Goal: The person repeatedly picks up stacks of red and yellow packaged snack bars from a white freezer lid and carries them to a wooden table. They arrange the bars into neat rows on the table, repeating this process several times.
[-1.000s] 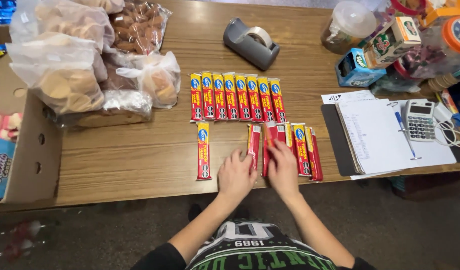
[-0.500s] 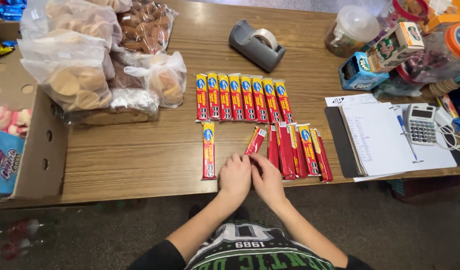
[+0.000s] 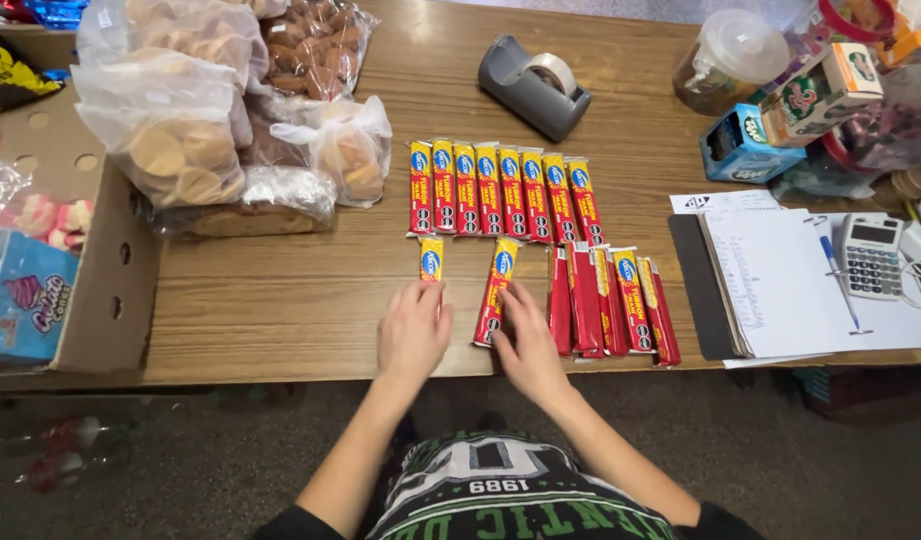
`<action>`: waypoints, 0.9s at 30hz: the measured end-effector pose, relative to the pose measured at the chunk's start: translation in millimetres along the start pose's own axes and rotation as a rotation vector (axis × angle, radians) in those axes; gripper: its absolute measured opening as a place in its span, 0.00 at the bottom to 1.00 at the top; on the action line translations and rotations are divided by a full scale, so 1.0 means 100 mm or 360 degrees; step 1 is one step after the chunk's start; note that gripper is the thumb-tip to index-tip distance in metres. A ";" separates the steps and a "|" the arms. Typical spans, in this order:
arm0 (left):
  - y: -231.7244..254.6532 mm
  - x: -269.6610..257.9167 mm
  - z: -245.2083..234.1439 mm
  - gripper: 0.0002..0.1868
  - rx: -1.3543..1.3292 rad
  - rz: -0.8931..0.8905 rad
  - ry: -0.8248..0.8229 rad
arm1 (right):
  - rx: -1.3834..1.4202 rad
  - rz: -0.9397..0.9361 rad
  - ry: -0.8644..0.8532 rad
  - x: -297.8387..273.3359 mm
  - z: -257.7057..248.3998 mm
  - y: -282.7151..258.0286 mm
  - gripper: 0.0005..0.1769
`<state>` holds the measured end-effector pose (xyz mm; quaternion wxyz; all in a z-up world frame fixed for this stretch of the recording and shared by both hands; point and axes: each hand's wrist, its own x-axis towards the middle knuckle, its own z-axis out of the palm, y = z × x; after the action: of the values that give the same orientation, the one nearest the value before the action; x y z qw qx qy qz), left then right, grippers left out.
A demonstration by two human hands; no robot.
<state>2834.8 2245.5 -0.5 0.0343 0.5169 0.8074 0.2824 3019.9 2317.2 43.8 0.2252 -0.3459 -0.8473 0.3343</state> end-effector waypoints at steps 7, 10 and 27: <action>-0.19 -0.27 -0.15 0.24 0.0005 0.0106 -0.0158 | -0.0140 -0.0359 -0.0267 -0.08 0.24 0.01 0.31; -0.20 -0.31 -0.21 0.23 -0.0020 0.0128 -0.0118 | -0.0100 -0.0447 -0.0329 0.04 0.30 0.04 0.30; -0.14 -0.46 -0.21 0.22 -0.0212 0.0052 0.0035 | -0.0196 -0.0134 -0.0071 0.04 -0.08 0.09 0.28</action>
<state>2837.0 2193.1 -1.0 0.0549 0.5234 0.7787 0.3416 3025.6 2328.3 43.7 0.1983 -0.3156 -0.8848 0.2795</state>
